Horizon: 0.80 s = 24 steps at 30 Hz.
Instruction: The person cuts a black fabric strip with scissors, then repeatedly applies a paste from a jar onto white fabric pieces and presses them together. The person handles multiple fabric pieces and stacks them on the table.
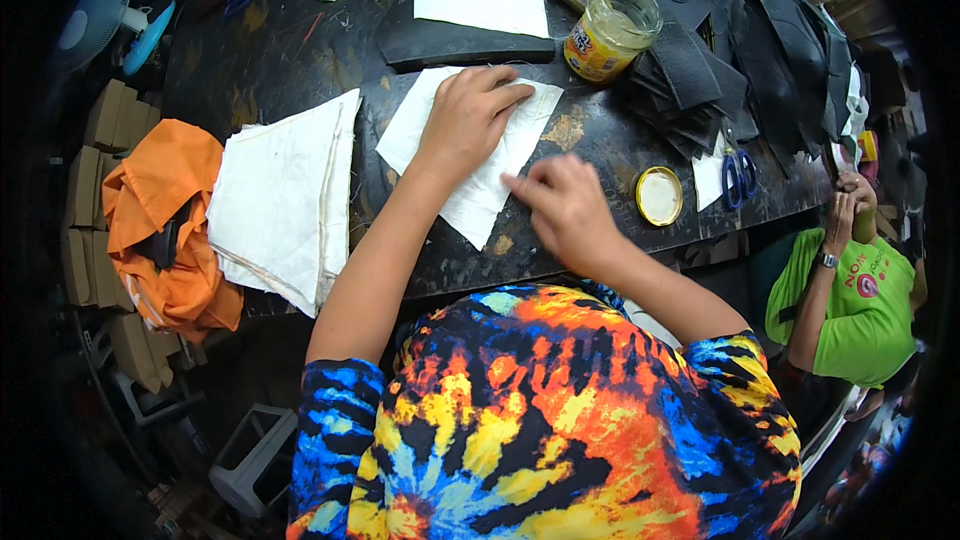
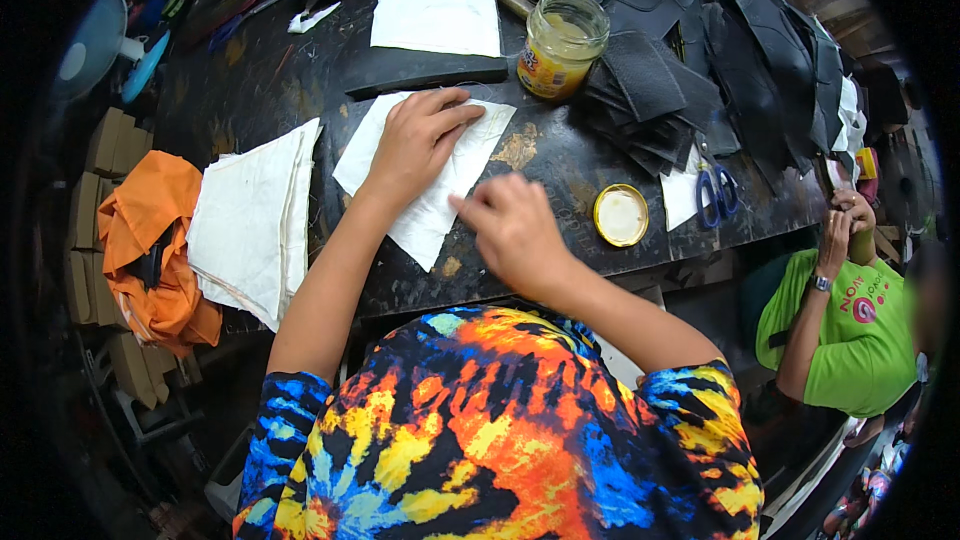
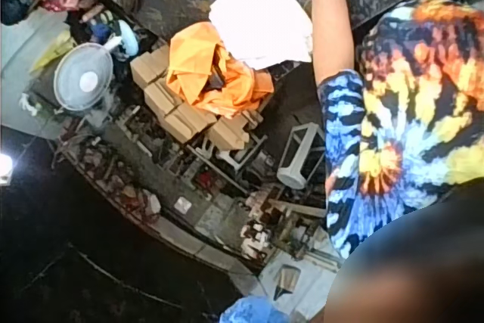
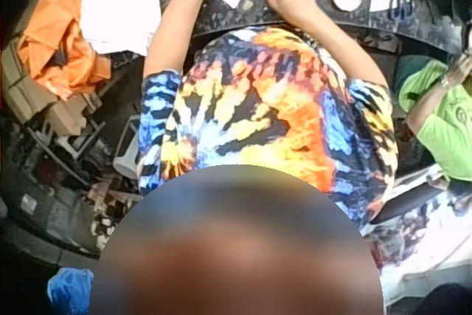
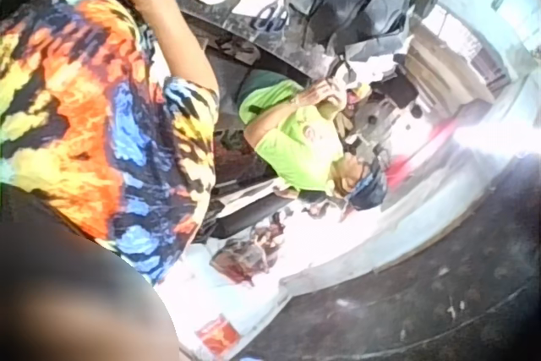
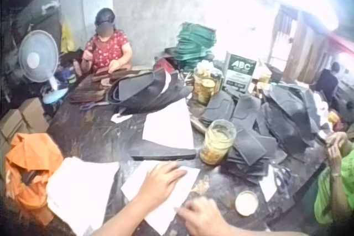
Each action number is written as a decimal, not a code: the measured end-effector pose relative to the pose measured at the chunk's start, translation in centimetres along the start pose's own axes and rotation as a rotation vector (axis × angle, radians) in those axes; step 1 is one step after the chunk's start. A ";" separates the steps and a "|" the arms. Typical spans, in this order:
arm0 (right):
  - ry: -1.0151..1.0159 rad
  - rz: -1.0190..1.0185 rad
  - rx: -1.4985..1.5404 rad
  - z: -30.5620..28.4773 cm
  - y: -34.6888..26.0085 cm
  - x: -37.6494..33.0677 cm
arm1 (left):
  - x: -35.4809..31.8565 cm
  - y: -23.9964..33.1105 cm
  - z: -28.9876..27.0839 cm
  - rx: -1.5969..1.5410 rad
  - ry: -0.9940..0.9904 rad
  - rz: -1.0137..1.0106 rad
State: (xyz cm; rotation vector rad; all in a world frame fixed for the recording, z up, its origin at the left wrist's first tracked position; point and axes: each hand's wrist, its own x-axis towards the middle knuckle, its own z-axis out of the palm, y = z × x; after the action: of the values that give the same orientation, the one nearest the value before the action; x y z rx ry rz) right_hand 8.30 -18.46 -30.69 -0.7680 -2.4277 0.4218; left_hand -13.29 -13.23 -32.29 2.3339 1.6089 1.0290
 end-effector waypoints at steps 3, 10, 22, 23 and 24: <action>-0.105 -0.193 0.023 0.3 -2.4 -1.3 | 0.0 -0.1 0.0 0.012 0.009 0.008; -0.123 -0.172 0.087 -0.6 -0.9 -0.2 | 0.1 -0.2 0.2 0.015 -0.008 -0.007; -0.140 -0.129 0.067 -0.8 0.8 0.0 | 0.0 0.2 -0.1 0.021 0.002 -0.012; -0.121 -0.093 -0.038 -0.7 1.5 0.6 | 0.0 0.3 -0.1 0.003 0.006 -0.037; -0.122 -0.052 -0.112 -1.1 2.5 1.0 | 0.1 0.4 -0.1 -0.017 0.015 -0.056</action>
State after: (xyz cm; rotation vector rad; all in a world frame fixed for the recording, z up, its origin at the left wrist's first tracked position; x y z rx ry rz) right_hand 9.34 -15.73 -30.50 -0.7441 -2.5979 0.3232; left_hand -13.05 -13.35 -32.00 2.2627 1.6538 1.0463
